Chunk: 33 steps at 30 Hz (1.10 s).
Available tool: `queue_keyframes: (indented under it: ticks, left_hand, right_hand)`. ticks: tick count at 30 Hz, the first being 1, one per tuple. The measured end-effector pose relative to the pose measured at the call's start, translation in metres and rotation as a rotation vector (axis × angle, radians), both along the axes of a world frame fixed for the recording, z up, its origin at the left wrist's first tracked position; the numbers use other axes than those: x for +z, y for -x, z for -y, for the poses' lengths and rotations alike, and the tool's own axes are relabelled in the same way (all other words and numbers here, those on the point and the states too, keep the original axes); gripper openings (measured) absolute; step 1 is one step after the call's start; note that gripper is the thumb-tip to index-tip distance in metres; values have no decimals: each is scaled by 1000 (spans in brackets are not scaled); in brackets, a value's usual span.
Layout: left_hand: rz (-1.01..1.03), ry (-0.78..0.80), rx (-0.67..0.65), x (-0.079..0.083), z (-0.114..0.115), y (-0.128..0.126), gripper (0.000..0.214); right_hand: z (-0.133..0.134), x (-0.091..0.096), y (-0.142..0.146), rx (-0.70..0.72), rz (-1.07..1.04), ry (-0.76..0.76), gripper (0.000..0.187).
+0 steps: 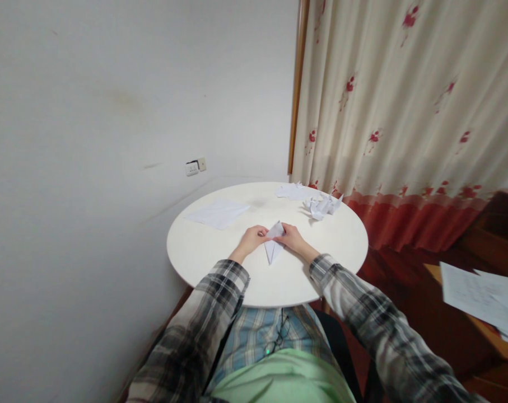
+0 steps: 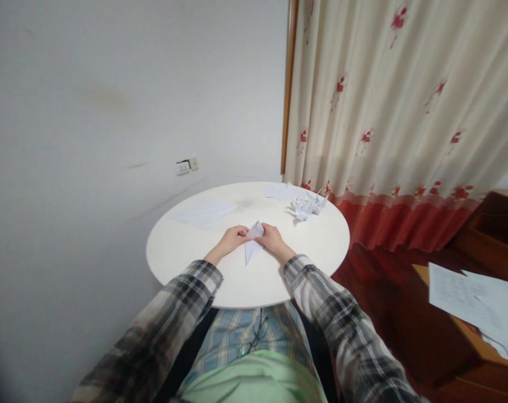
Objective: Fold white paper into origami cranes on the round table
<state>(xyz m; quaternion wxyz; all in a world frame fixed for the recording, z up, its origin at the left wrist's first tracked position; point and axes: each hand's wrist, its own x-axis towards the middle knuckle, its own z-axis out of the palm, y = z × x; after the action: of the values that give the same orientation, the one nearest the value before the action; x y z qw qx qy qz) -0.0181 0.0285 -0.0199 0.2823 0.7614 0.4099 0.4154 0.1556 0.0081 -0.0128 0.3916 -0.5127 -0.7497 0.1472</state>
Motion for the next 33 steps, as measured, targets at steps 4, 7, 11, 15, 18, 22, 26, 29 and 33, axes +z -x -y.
queue_keyframes:
  ticks: [4, 7, 11, 15, 18, 22, 26, 29, 33]
  left_hand:
    - [32, 0, 26, -2, -4, 2, 15]
    - [42, -34, 53, -3, -5, 2, 14]
    - [-13, -55, 44, -2, -5, 3, 11]
    - [-79, -99, 12, 2, -3, 3, 10]
    - [-81, -98, 4, 3, -2, 3, 10]
    - [-34, -67, -13, 1, -1, 1, 10]
    - [-34, -86, -10, 0, -1, 2, 13]
    - [-61, -125, 4, 1, -1, 2, 10]
    - [-117, -161, 42, 4, 1, 1, 7]
  right_hand:
    - [0, 0, 0, -41, 50, 23, 26]
    - [0, 0, 0, -65, 86, 23, 28]
    - [1, 0, 1, -82, 108, 35, 31]
    - [1, 0, 1, -85, 100, 26, 28]
    - [1, 1, 0, -79, 87, 16, 26]
    - [1, 3, 0, -79, 86, 25, 25]
    - [2, 3, 1, -68, 75, 7, 25]
    - [3, 3, 2, -64, 55, -13, 22]
    - [3, 4, 1, -46, 27, -45, 20]
